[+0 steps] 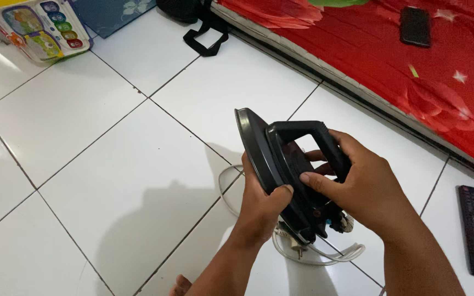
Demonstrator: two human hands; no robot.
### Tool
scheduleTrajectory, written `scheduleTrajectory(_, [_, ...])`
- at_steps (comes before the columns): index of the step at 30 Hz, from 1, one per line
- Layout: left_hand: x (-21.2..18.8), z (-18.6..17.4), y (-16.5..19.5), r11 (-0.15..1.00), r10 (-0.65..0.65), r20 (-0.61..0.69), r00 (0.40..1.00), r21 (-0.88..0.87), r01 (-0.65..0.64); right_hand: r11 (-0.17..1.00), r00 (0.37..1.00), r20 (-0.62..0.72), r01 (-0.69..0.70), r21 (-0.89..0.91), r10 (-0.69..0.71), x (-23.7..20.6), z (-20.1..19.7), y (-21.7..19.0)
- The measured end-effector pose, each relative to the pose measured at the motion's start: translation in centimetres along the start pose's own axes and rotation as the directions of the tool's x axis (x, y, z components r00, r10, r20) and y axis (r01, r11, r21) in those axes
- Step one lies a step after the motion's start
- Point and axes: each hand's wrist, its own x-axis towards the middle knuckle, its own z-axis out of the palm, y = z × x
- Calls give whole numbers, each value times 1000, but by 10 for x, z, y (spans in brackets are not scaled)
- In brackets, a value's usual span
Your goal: The person kneels on a tiled floor and disassembles an electric clothes iron using a screwdriver, removing screws and separating the rear housing to expose the internal wiring and terminals. They then use a toothbrush to brush the exposed components and the removed rear cover piece by piece.
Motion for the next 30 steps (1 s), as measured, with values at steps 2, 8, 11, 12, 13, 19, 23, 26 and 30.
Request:
scheduleTrajectory(2, [1,0,2,998,-37,-28,999,46,38,999,999,1,32,27,-32,1,-1,1])
scheduleTrajectory(8, [0,-1,2,999,-22,-12,1000,-27,22,993,995,57,78,86,-83,6,-1,13])
scheduleTrajectory(11, [2,-5,3,999,-33,-6,999,-37,32,985,988,55,136,104,-142,8,0,23])
scheduleTrajectory(12, [2,-7,4,999,-29,0,1000,-37,29,982,984,53,164,93,-170,9,0,27])
scheduleTrajectory(13, [3,-9,5,998,-52,2,999,-19,52,978,979,51,192,82,-196,10,0,31])
scheduleTrajectory(19, [5,-20,10,992,-122,5,993,-32,122,869,918,115,312,384,-380,14,-7,58])
scheduleTrajectory(23, [9,-27,8,982,-155,25,988,-103,157,786,898,38,362,501,-438,17,-6,65])
scheduleTrajectory(26, [8,-30,5,957,-129,87,988,-250,147,728,895,61,317,608,-441,17,-5,63])
scheduleTrajectory(30, [7,-37,0,885,-119,159,980,-431,177,707,899,90,272,653,-430,16,-3,58])
